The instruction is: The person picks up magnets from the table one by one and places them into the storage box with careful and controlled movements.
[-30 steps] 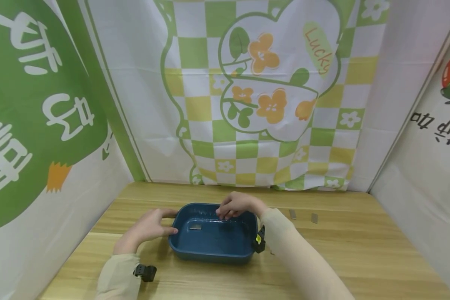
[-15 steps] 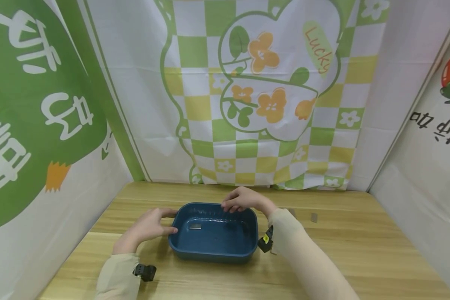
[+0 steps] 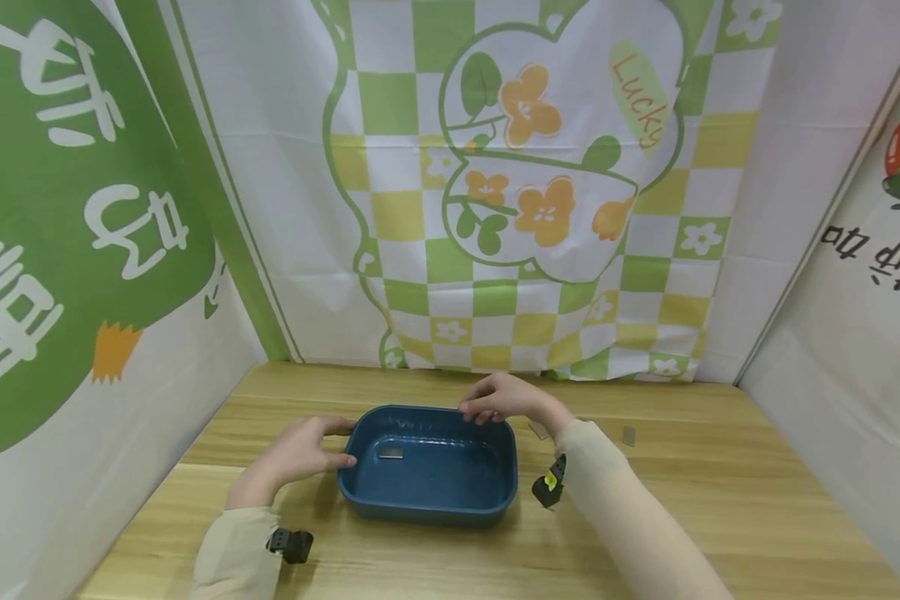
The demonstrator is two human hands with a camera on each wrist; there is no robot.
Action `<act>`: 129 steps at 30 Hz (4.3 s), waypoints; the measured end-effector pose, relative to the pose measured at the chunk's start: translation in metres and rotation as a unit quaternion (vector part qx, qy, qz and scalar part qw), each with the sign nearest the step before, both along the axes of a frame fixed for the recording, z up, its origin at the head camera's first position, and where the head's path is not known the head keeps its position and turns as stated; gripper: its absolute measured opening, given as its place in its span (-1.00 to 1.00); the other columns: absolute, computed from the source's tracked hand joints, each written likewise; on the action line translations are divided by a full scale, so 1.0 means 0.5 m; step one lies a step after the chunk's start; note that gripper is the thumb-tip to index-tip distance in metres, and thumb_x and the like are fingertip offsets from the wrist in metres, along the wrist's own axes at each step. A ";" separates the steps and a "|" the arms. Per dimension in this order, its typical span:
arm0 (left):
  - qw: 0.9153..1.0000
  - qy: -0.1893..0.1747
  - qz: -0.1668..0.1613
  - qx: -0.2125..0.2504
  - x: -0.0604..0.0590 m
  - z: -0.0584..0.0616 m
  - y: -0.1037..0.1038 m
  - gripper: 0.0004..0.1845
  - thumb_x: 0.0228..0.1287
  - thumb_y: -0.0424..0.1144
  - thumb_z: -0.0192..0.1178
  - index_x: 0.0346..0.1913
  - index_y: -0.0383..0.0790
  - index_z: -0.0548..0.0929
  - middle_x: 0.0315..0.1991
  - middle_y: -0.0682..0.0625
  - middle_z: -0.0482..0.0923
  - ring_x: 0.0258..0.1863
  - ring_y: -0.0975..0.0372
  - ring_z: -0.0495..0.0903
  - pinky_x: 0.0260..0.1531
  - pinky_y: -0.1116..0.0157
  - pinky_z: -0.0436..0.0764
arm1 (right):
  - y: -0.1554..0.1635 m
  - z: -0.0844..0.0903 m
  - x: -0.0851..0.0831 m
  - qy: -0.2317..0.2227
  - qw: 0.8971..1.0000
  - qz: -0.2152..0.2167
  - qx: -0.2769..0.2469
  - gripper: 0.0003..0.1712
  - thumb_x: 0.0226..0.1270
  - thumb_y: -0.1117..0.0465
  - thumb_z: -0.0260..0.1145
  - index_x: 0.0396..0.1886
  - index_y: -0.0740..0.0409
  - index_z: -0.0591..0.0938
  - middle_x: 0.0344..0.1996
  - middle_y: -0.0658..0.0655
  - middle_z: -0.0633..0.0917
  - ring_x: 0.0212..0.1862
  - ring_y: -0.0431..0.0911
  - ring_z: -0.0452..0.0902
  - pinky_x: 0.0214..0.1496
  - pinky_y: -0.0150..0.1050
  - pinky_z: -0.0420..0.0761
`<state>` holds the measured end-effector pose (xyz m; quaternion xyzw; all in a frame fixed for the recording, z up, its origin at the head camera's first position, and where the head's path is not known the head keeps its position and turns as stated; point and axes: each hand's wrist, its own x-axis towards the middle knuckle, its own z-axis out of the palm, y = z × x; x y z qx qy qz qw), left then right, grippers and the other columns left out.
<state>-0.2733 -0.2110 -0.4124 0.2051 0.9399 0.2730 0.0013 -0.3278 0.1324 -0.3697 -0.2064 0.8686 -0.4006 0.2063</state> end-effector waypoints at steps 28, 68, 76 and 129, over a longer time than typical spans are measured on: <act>1.000 0.008 -0.005 0.005 -0.004 -0.005 -0.001 -0.42 0.06 -0.15 0.39 0.16 -0.29 0.56 0.09 -0.17 0.59 0.15 -0.08 0.51 0.13 -0.10 0.47 | 0.100 -0.009 0.019 0.009 0.999 -0.042 -0.014 -0.61 0.34 -0.02 0.24 0.02 0.11 0.64 -0.15 0.09 0.72 -0.07 -0.02 0.65 -0.12 -0.20 0.65; 1.000 0.012 -0.012 0.001 -0.010 -0.009 -0.005 -0.41 0.05 -0.11 0.39 0.15 -0.28 0.56 0.08 -0.17 0.60 0.14 -0.08 0.52 0.13 -0.10 0.47 | 0.201 -0.066 0.041 0.106 0.992 -0.054 0.030 -0.66 0.32 0.10 0.27 -0.06 0.24 0.65 -0.21 0.14 0.72 -0.17 -0.10 0.60 -0.11 0.03 0.65; 1.000 0.014 -0.011 -0.001 -0.009 -0.009 -0.004 -0.41 0.04 -0.10 0.40 0.15 -0.28 0.57 0.08 -0.16 0.60 0.14 -0.07 0.53 0.13 -0.09 0.47 | 0.233 -0.090 0.042 0.126 0.991 -0.045 0.030 -0.66 0.32 0.18 0.26 -0.03 0.35 0.62 -0.14 0.24 0.69 -0.13 -0.02 0.60 -0.14 -0.15 0.64; 1.000 0.010 -0.012 0.000 -0.003 -0.005 0.000 -0.42 0.05 -0.11 0.40 0.15 -0.28 0.57 0.08 -0.18 0.60 0.13 -0.11 0.51 0.11 -0.13 0.46 | 0.373 -0.164 0.115 0.060 0.991 -0.117 -0.012 -0.39 0.20 0.07 0.37 0.15 0.35 0.49 0.01 0.31 0.60 0.04 0.15 0.54 -0.09 -0.07 0.64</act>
